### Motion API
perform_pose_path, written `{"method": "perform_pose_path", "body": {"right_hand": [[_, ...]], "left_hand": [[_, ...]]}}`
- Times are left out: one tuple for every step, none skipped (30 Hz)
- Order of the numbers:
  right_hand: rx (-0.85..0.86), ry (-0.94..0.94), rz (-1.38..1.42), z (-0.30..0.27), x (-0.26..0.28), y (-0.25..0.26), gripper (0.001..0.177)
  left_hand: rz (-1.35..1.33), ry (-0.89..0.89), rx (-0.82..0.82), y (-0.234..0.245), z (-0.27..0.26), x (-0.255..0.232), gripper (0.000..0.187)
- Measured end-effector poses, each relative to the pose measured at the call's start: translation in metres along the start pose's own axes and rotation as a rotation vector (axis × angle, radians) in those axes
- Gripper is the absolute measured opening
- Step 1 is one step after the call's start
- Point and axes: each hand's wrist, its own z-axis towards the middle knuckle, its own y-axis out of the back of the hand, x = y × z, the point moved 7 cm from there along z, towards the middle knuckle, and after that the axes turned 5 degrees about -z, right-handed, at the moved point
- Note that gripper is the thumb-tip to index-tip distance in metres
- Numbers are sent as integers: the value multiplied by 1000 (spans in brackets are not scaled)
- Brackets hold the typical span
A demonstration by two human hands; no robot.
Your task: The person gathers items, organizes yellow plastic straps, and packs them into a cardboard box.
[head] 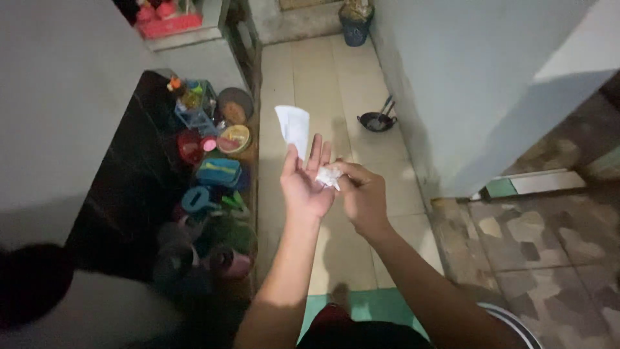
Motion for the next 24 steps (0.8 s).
{"method": "perform_pose_path", "body": {"right_hand": [[-9, -4, -1, 19, -2, -8, 23], [-6, 135, -179, 37, 6, -17, 25], [-2, 287, -355, 58, 15, -24, 27], [-10, 296, -356, 83, 5, -27, 27], [13, 319, -362, 99, -6, -33, 29], [37, 341, -368, 116, -17, -39, 32], [31, 344, -373, 143, -20, -43, 32], [69, 274, -331, 172, -28, -48, 36], [114, 204, -289, 196, -38, -53, 40], [117, 206, -293, 221, -40, -57, 40], [136, 155, -334, 248, -46, -61, 41], [156, 103, -375, 275, -53, -65, 42], [172, 109, -373, 304, -61, -70, 42], [184, 88, -379, 335, -70, -75, 41], [201, 61, -385, 366, -80, -82, 40], [221, 62, -385, 399, -89, -89, 40], [229, 84, -395, 426, -95, -93, 37], [237, 107, -404, 453, -101, -98, 35], [247, 106, -400, 482, -106, -108, 35], [268, 118, -464, 511, -110, -119, 30], [289, 138, -526, 541, -112, -122, 26], [300, 145, -519, 569, -113, -122, 26], [331, 120, -566, 594, -119, -128, 25], [361, 95, -613, 620, -126, -135, 23]], "left_hand": [[3, 9, -3, -2, 32, -8, 42], [6, 50, 116, -13, 63, -12, 45], [8, 85, 249, -29, 95, -13, 51], [11, 89, 260, -50, 113, -14, 51], [144, -2, 167, -57, 128, -21, 44], [277, -92, 74, -65, 142, -29, 38], [276, -87, 80, -75, 169, -30, 38], [483, -150, -2, -81, 195, -36, 39], [686, -219, -91, -84, 216, -43, 42], [681, -219, -90, -89, 242, -45, 42], [612, -216, -41, -96, 268, -46, 39], [543, -212, 7, -103, 295, -47, 36], [536, -226, 2, -100, 328, -52, 36], [569, -200, 0, -97, 363, -55, 35], [599, -172, -9, -93, 398, -59, 34], [590, -186, -21, -94, 429, -66, 34], [527, -194, 23, -96, 454, -69, 32], [464, -204, 67, -99, 479, -73, 33], [463, -212, 60, -112, 498, -85, 33], [442, -199, 99, -129, 518, -93, 32], [422, -191, 143, -150, 537, -95, 32], [422, -205, 141, -162, 557, -99, 32], [418, -191, 153, -170, 576, -104, 36], [414, -177, 167, -177, 596, -112, 40]]}}
